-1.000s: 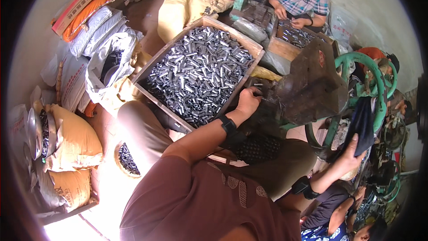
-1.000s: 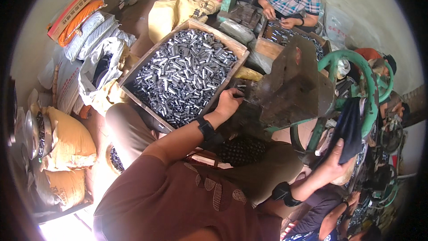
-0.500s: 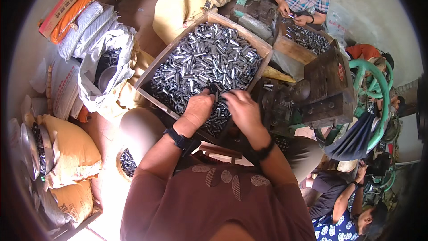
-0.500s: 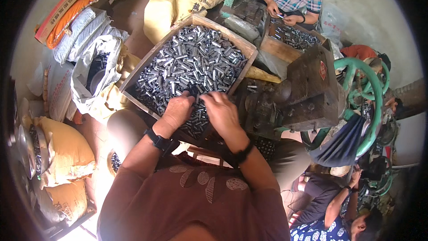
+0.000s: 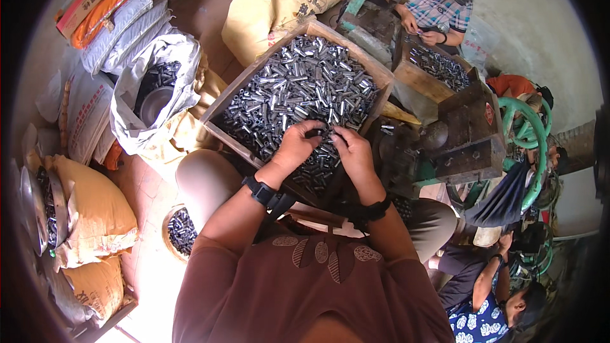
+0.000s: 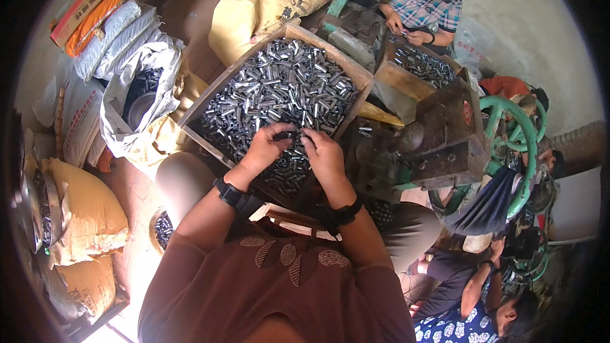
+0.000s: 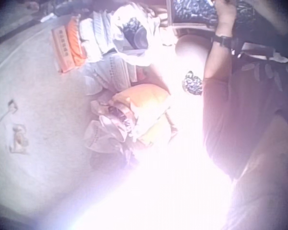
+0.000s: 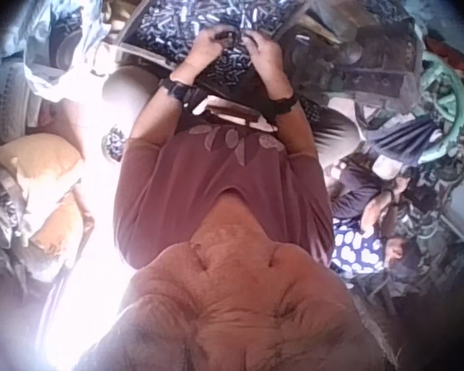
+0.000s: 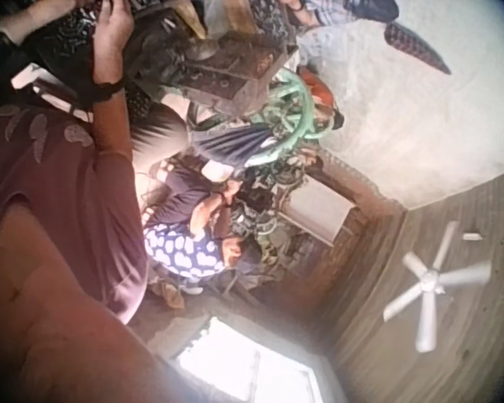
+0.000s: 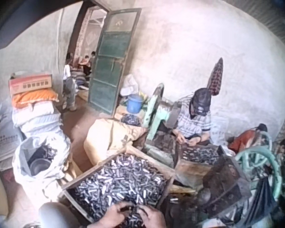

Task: Sorting small metal components from a large bin and using a manual pressing tool to process them.

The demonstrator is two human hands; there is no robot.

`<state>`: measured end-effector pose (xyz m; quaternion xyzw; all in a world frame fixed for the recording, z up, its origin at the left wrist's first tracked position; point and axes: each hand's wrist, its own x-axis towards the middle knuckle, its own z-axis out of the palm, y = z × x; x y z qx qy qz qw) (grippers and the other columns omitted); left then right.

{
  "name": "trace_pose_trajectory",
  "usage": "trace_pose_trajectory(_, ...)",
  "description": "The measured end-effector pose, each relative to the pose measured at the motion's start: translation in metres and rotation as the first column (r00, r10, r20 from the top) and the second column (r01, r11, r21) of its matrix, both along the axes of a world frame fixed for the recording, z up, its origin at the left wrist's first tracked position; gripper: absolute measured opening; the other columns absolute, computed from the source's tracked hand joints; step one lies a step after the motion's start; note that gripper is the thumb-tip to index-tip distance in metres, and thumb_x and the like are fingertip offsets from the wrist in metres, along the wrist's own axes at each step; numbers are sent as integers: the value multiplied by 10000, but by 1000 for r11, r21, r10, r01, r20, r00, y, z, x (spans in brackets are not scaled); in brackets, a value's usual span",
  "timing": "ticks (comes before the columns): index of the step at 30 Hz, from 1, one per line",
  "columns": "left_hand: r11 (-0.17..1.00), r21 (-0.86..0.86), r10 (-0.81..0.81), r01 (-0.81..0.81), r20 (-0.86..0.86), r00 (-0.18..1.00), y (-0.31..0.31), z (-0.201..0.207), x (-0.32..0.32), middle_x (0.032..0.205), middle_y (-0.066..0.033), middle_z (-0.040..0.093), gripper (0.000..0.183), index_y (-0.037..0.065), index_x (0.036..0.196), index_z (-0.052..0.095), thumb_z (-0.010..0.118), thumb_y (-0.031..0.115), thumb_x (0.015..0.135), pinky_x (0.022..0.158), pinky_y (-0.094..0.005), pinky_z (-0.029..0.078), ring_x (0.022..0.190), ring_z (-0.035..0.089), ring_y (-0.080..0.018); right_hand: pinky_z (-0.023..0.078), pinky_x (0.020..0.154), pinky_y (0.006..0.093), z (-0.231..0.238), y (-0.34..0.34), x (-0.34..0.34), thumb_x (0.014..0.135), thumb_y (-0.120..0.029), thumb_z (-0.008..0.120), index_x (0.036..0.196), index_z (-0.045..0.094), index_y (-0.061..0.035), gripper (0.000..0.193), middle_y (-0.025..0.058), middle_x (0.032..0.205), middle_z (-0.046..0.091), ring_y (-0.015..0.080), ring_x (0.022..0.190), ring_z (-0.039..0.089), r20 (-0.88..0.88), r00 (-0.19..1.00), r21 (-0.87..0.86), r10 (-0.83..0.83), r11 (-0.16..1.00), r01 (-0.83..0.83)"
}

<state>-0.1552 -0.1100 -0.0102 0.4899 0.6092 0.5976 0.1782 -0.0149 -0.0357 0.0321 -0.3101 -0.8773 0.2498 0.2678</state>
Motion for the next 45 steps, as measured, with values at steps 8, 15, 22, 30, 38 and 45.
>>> trace_pose_trajectory(8,902,-133,-114,410,844,525,-18,39,24,692,-25,599,104,35,897,587,618,102,823,341,-162,283,409,423,-36,414,500,185,25,-18,41,809,-137,628,1009,644,-67,213,-12,741,574,40,618,508,-220,955,-640,-198,768,11)
trace_pose_trajectory(15,895,34,-150,445,962,228,-23,41,38,661,27,535,86,55,899,588,616,76,821,411,-182,294,470,389,-30,401,464,177,31,-23,52,811,-183,648,909,627,-18,193,-6,675,578,42,556,510,-282,901,-697,-331,716,45)
trace_pose_trajectory(22,893,66,-185,445,955,230,-25,44,37,664,28,538,96,56,906,583,617,69,818,427,-188,326,504,439,-34,383,424,173,31,-27,49,813,-217,651,845,620,-5,217,7,620,580,42,497,505,-269,862,-726,-429,678,110)
trace_pose_trajectory(30,900,80,-217,429,935,280,-24,37,42,707,6,559,115,53,926,566,591,25,817,460,-194,377,534,477,-60,372,414,170,25,-30,40,810,-217,658,753,602,-19,213,3,604,572,39,481,496,-313,810,-736,-496,666,123)
trace_pose_trajectory(38,913,33,-160,406,946,281,-24,40,42,675,4,552,92,41,896,573,603,29,810,447,-196,371,506,461,-57,393,460,181,21,-40,38,790,-162,672,781,621,-16,155,-14,596,561,36,504,488,-348,876,-390,-335,901,190)
trace_pose_trajectory(45,909,-28,-207,417,837,507,-24,46,42,607,-12,536,75,21,859,594,614,-1,790,398,-206,354,467,454,-61,422,512,179,32,-20,61,831,-136,612,908,612,-27,133,-4,699,581,41,585,514,-264,946,-671,-188,740,-41)
